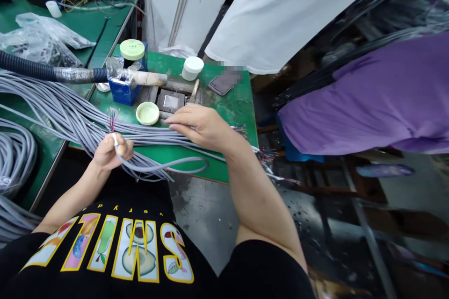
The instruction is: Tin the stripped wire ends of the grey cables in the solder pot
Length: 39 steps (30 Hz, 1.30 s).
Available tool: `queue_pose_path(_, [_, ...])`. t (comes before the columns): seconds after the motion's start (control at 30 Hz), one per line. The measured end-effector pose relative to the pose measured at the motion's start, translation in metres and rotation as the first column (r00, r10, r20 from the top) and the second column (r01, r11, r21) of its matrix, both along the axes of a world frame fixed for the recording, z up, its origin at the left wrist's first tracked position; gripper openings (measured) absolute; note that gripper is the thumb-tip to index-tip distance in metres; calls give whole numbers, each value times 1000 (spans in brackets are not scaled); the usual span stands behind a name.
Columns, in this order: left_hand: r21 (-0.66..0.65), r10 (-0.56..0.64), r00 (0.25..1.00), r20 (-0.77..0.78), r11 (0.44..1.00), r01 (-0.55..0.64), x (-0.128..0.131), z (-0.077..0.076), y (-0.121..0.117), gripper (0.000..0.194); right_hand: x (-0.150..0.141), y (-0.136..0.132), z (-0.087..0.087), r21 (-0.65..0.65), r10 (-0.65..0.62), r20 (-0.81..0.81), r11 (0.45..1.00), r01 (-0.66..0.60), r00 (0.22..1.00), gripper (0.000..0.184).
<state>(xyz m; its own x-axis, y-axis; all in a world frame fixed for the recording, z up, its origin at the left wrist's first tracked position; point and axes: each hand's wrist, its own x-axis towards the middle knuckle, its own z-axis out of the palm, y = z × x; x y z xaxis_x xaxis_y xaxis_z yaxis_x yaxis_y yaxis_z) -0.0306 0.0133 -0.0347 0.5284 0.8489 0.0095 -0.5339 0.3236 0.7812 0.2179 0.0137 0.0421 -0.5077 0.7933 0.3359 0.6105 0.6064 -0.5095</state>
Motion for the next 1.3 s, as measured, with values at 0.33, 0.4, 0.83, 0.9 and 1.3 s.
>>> queue_pose_path(0.33, [-55,13,997,70,998,-9,1,8,-5,35,-37,-12,24,223,12,49,975,-22,999,19])
queue_pose_path(0.4, [-54,43,999,26,998,-42,4,7,-5,35,-50,-20,25,231,8,6,973,-9,1000,18])
queue_pose_path(0.83, [295,129,975,-180,953,-72,7,-14,-5,32,-102,-16,18,-142,-261,-322,964,226,910,20])
queue_pose_path(0.9, [315,131,975,-177,947,-70,7,-13,-6,30,-105,-14,18,-219,-279,-353,953,211,893,21])
queue_pose_path(1.3, [163,177,974,-139,975,-153,11,-7,-10,32,-101,-7,-4,-285,-330,-596,939,192,732,20])
